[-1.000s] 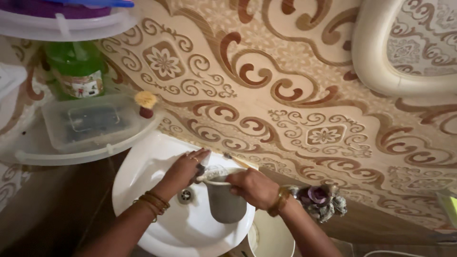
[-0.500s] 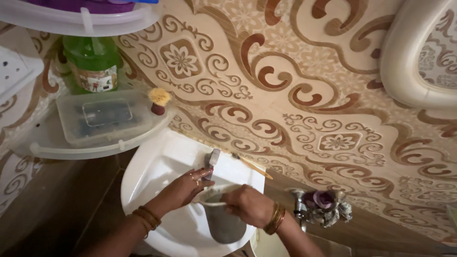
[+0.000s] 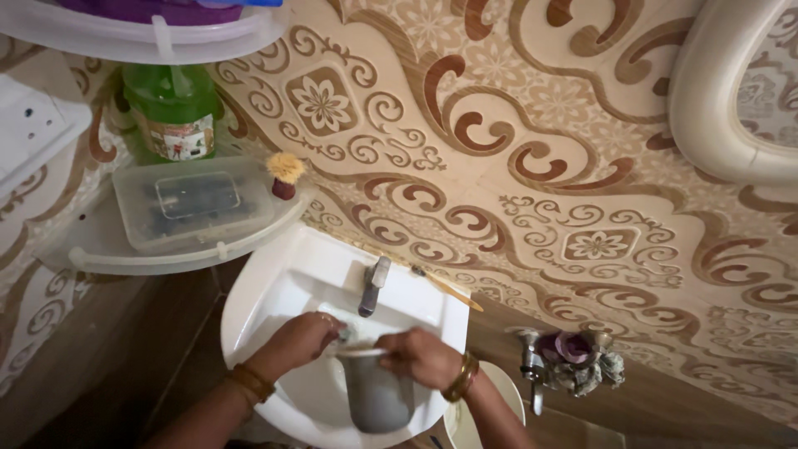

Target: The person cleans the surface and basin of a sink using a toothbrush and a cloth.

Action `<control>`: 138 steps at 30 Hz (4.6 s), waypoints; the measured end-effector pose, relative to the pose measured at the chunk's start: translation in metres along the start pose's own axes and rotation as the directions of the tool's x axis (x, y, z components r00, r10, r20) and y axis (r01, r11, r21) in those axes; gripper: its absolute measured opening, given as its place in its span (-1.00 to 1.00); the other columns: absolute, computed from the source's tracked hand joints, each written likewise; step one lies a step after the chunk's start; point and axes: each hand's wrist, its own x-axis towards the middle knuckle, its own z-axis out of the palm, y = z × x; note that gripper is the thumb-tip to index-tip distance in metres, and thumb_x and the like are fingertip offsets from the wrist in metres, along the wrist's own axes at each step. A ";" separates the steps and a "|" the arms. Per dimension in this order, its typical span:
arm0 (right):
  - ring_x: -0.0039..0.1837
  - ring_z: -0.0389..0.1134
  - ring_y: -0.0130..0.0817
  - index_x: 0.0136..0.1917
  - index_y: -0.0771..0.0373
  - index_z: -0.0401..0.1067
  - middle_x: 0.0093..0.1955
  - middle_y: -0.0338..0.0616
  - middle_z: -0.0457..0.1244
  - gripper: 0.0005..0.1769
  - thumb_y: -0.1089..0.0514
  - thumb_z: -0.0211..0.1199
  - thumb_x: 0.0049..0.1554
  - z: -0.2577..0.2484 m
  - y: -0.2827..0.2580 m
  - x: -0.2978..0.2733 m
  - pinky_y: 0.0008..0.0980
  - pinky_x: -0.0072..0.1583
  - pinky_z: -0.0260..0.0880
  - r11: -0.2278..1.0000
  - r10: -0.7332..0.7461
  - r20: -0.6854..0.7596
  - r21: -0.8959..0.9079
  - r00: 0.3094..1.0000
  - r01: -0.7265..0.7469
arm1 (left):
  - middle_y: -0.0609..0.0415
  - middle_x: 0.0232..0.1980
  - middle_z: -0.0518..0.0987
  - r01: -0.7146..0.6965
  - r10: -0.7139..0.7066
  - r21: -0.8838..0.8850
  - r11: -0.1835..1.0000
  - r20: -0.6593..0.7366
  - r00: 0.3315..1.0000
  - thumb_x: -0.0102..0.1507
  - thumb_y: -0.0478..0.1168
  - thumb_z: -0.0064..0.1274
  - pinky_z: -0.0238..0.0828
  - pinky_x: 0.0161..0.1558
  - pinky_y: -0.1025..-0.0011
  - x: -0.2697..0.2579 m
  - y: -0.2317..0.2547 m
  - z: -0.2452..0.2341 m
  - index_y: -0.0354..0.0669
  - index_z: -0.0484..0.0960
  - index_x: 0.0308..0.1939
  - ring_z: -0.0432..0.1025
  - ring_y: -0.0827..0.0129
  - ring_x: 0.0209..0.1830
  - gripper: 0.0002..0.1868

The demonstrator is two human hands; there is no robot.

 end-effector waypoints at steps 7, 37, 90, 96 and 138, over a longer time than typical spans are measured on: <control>-0.27 0.17 -0.41 -0.01 0.28 0.55 -0.39 -0.23 0.21 -0.78 0.11 0.22 0.19 -0.044 -0.008 0.031 -0.29 -0.19 0.22 0.962 0.159 -0.190 0.249 0.969 -0.109 | -0.15 -0.04 0.65 0.313 -0.336 0.186 0.931 0.108 0.936 0.42 -0.13 -0.12 0.50 0.05 0.12 0.042 -0.003 -0.004 -0.18 0.71 -0.02 0.54 -0.05 -0.04 -0.69; -0.02 0.44 0.18 0.25 0.11 0.48 -0.13 0.23 0.39 -0.53 0.11 0.32 0.04 0.020 0.130 -0.276 -0.02 -0.08 0.45 0.637 0.578 -0.748 0.163 0.327 -0.753 | 0.02 0.33 0.49 0.142 -0.390 0.725 0.674 0.186 0.902 0.21 0.04 0.20 0.12 0.37 0.00 0.030 0.094 -0.040 -0.06 0.76 -0.13 0.40 0.04 0.23 -0.69; 0.00 0.40 0.01 -0.03 0.19 0.50 -0.10 0.03 0.36 -0.72 -0.07 0.26 0.25 0.140 0.062 0.038 -0.07 -0.03 0.41 0.860 0.504 -0.367 0.295 0.782 -0.416 | -0.12 0.18 0.53 0.524 -0.478 0.395 0.755 -0.215 0.851 0.23 -0.13 0.08 0.41 0.14 0.14 -0.018 0.293 -0.052 0.06 0.70 0.04 0.56 0.08 0.07 -0.70; 0.02 0.42 -0.13 0.27 0.09 0.50 -0.03 -0.13 0.40 -0.55 0.26 0.21 0.10 0.160 0.067 0.044 -0.14 0.20 0.37 0.877 -0.273 -0.504 -0.480 0.819 -0.004 | -0.12 0.10 0.56 0.456 -0.430 0.421 0.784 -0.162 0.888 0.24 -0.15 0.08 0.44 0.10 0.13 0.004 0.278 -0.049 0.03 0.71 -0.02 0.57 0.07 0.04 -0.75; -0.18 0.43 0.18 -0.20 0.41 0.47 -0.28 0.23 0.36 -0.68 0.05 0.34 0.05 0.046 0.112 0.132 0.00 -0.11 0.45 0.942 0.281 -0.771 0.109 0.571 -0.316 | 0.01 0.04 0.68 -0.038 0.051 -0.078 0.996 0.165 0.985 0.32 -0.15 -0.04 0.42 0.03 0.31 0.128 0.054 -0.087 -0.14 0.69 0.01 0.55 0.18 -0.01 -0.72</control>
